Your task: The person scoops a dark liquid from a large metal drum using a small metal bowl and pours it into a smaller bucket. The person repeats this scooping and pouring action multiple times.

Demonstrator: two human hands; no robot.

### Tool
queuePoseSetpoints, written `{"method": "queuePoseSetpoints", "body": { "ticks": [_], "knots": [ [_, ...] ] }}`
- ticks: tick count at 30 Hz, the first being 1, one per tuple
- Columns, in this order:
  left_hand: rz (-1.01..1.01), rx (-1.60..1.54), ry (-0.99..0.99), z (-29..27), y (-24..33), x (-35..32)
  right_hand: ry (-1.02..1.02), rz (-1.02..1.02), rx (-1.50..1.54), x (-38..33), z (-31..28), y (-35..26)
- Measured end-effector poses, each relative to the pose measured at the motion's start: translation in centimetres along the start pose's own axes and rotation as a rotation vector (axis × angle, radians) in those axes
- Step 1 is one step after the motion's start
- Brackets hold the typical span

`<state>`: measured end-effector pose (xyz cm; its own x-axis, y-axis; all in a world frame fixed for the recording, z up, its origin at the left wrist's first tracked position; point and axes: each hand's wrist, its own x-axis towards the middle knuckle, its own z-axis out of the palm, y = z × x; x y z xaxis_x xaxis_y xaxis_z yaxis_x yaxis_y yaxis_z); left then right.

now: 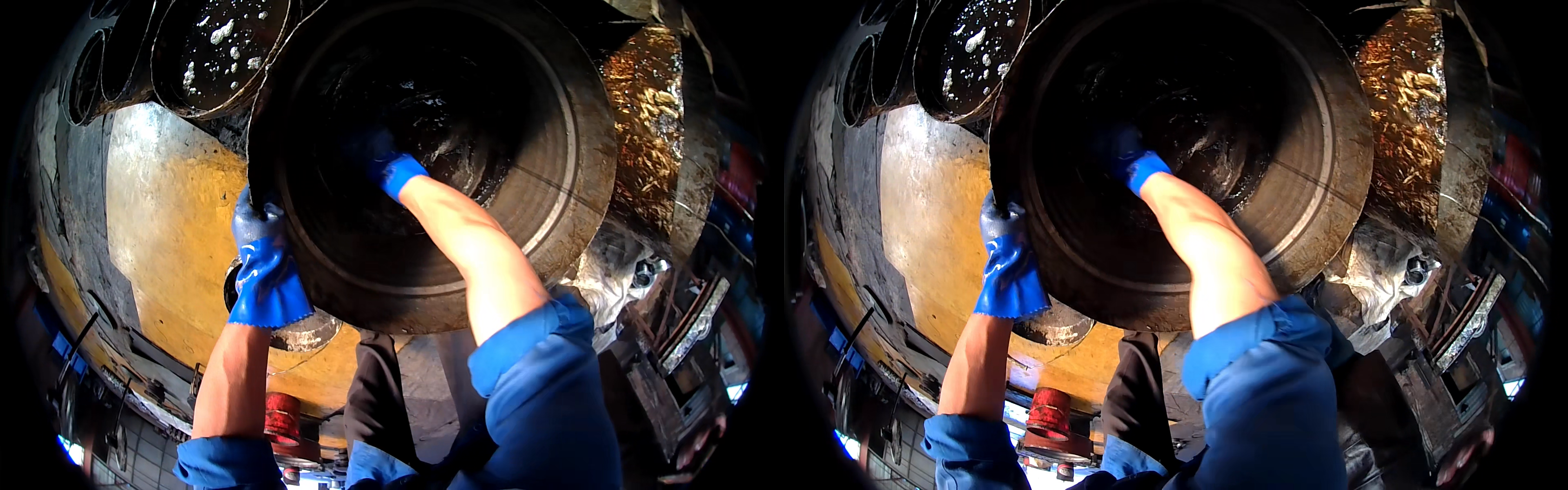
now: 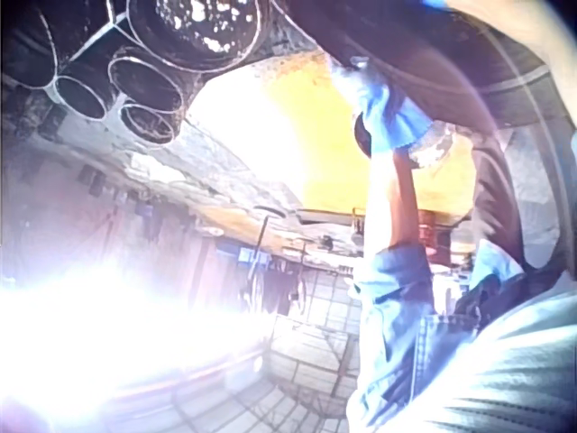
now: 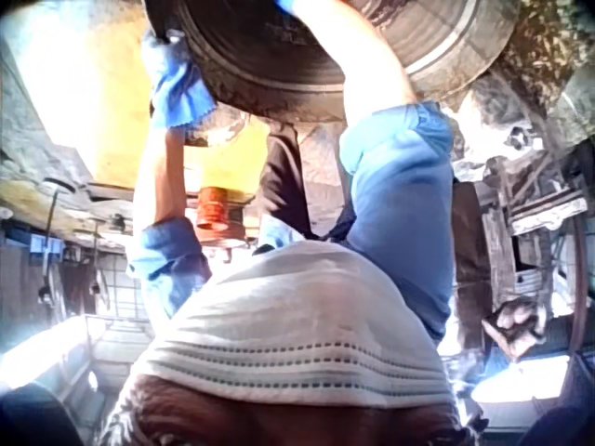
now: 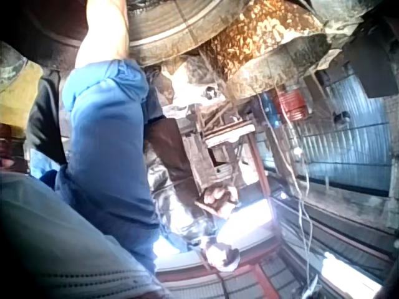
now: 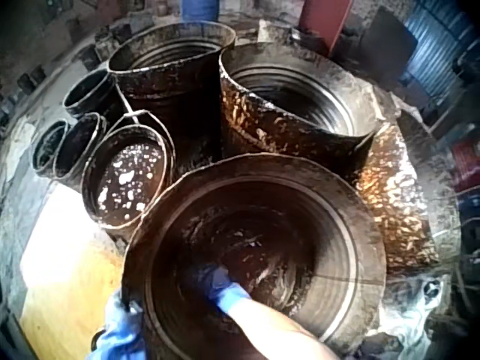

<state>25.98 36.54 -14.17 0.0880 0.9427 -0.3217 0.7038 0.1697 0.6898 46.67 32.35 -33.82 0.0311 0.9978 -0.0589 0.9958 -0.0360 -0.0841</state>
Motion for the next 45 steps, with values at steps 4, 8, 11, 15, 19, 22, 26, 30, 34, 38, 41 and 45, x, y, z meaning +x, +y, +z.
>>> {"method": "queuePoseSetpoints", "body": {
  "ticks": [4, 8, 11, 15, 19, 22, 26, 30, 34, 38, 41, 45],
  "knots": [
    [0.027, 0.139, 0.060, -2.2, -2.3, 0.2, -0.360, 0.498, 0.318, 0.0, -4.2, 3.8],
    [0.048, 0.177, 0.060, 0.4, -1.3, 0.4, -0.272, 0.717, -0.118, -2.9, 1.3, 15.8],
    [0.014, 0.057, 0.071, -0.1, -1.8, 0.4, -0.702, 0.753, -0.248, -0.1, -1.2, 18.8],
    [0.029, 0.103, 0.058, -0.2, -1.0, 0.3, -0.608, 0.822, -0.212, 1.8, -1.4, 19.3],
    [-0.005, 0.041, 0.030, 0.0, 0.2, 0.0, -0.391, 0.669, -0.125, 3.0, 0.2, 11.2],
    [-0.039, 0.063, 0.026, -0.8, 1.1, 0.1, -0.317, 0.491, -0.078, 3.0, -0.8, 5.1],
    [-0.065, 0.101, 0.031, -1.4, -0.1, 0.1, -0.294, 0.513, -0.013, 3.2, -1.7, 6.8],
    [-0.036, 0.139, 0.028, -0.2, -0.3, 0.2, -0.426, 0.704, -0.050, 5.2, -0.7, 12.3],
    [-0.033, 0.072, 0.035, -0.1, 0.1, 0.0, -0.350, 0.646, -0.084, 5.5, 0.6, 5.4],
    [-0.032, 0.000, 0.039, -0.4, 0.4, -0.1, -0.211, 0.407, -0.181, 4.2, 0.3, -3.3],
    [-0.030, 0.039, 0.046, -0.7, -0.9, 0.2, -0.282, 0.172, -0.049, 1.5, -3.2, -5.6],
    [0.014, 0.119, 0.095, -0.9, -3.5, 0.7, -0.516, 0.397, 0.291, 0.3, -7.8, 0.3]
  ]
}}
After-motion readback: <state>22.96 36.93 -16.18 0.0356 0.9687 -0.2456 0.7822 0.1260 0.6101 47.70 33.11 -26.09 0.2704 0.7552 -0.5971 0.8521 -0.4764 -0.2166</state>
